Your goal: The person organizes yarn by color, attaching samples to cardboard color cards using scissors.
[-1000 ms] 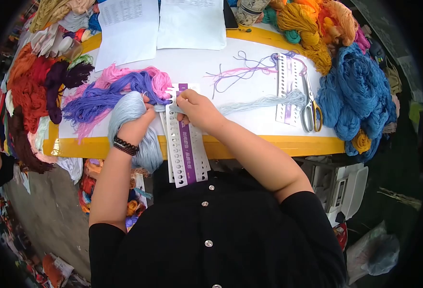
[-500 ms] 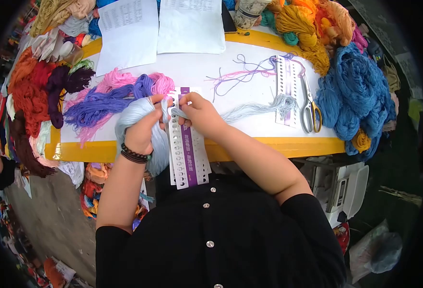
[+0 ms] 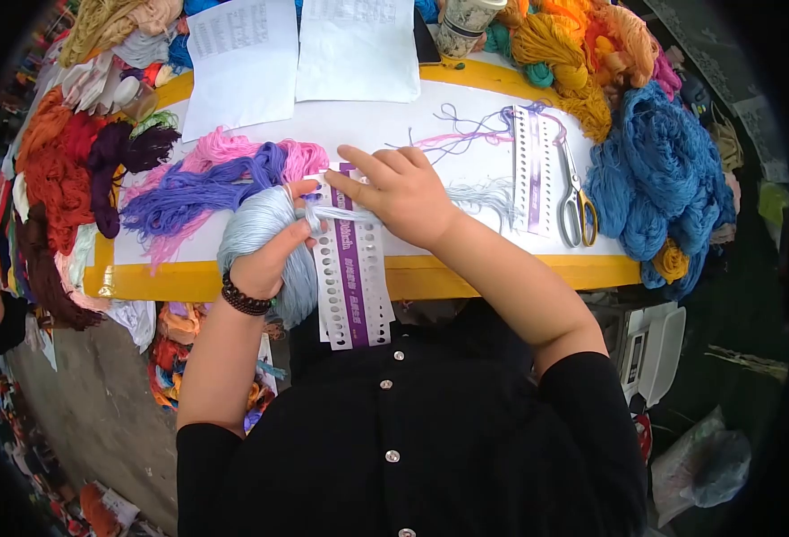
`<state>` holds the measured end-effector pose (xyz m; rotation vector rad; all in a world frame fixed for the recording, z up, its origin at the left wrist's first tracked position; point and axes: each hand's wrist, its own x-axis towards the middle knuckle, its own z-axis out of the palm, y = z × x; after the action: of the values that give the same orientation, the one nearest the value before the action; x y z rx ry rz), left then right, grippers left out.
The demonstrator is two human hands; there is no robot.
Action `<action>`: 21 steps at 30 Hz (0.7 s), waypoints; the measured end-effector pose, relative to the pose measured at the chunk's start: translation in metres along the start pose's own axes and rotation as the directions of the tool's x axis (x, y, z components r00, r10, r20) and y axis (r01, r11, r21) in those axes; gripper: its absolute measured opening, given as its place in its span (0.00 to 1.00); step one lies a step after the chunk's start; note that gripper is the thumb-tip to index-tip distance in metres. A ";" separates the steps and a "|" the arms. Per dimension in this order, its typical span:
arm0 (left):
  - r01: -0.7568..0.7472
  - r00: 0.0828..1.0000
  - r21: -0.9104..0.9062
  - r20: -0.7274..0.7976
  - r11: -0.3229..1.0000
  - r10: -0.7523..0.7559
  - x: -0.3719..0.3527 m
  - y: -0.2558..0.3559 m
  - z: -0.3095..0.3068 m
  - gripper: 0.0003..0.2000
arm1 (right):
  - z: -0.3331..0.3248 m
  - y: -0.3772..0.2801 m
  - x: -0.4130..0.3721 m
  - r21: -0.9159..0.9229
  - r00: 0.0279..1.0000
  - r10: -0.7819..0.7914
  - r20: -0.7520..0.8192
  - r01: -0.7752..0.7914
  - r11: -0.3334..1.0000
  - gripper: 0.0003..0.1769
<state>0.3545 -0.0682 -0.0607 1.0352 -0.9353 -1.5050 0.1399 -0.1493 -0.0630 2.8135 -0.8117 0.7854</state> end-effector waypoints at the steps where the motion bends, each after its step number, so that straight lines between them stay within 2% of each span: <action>1: 0.014 1.000 -0.010 0.014 1.000 -0.014 0.001 -0.003 -0.005 0.20 | 0.005 0.000 0.002 -0.040 0.999 -0.024 -0.041 0.022 0.999 0.28; 2: 0.054 0.983 -0.134 -0.165 0.990 -0.076 0.001 -0.005 -0.010 0.18 | 0.007 0.001 0.004 -0.081 0.996 -0.048 -0.080 0.042 0.996 0.29; 4: 0.065 0.964 -0.345 -0.221 0.936 -0.149 -0.011 0.008 -0.036 0.15 | 0.006 0.007 0.005 -0.085 0.995 -0.020 -0.093 0.012 0.996 0.26; 8: -0.003 0.945 -0.552 -0.273 0.834 -0.178 -0.035 0.022 -0.085 0.16 | 0.007 0.013 -0.005 -0.053 0.995 -0.006 -0.100 0.001 0.999 0.24; 14: -0.202 0.919 -0.619 -0.388 0.759 -0.072 -0.076 0.052 -0.157 0.15 | 0.007 0.023 -0.015 0.007 0.994 -0.010 -0.113 0.011 1.000 0.20; 17: -0.263 0.894 -0.554 -0.447 0.790 -0.016 -0.094 0.066 -0.176 0.17 | 0.008 0.021 -0.017 0.089 0.992 0.024 -0.123 -0.013 0.996 0.15; 19: -0.292 0.870 -0.530 -0.492 0.796 -0.008 -0.102 0.066 -0.203 0.17 | 0.011 0.024 -0.021 0.138 0.990 0.124 -0.070 -0.113 0.984 0.14; 20: -0.324 0.844 -0.505 -0.536 0.800 0.004 -0.106 0.064 -0.222 0.18 | 0.015 0.022 -0.020 0.173 0.992 0.106 -0.066 -0.093 0.981 0.13; 21: -0.344 0.848 -0.523 -0.530 0.780 0.018 -0.108 0.056 -0.235 0.19 | 0.018 0.023 -0.016 0.266 0.990 0.142 0.019 -0.142 0.954 0.12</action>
<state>0.6041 0.0198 -0.0694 0.7594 -0.1416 -1.1498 0.1248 -0.1658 -0.0876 3.0128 -0.9859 0.9849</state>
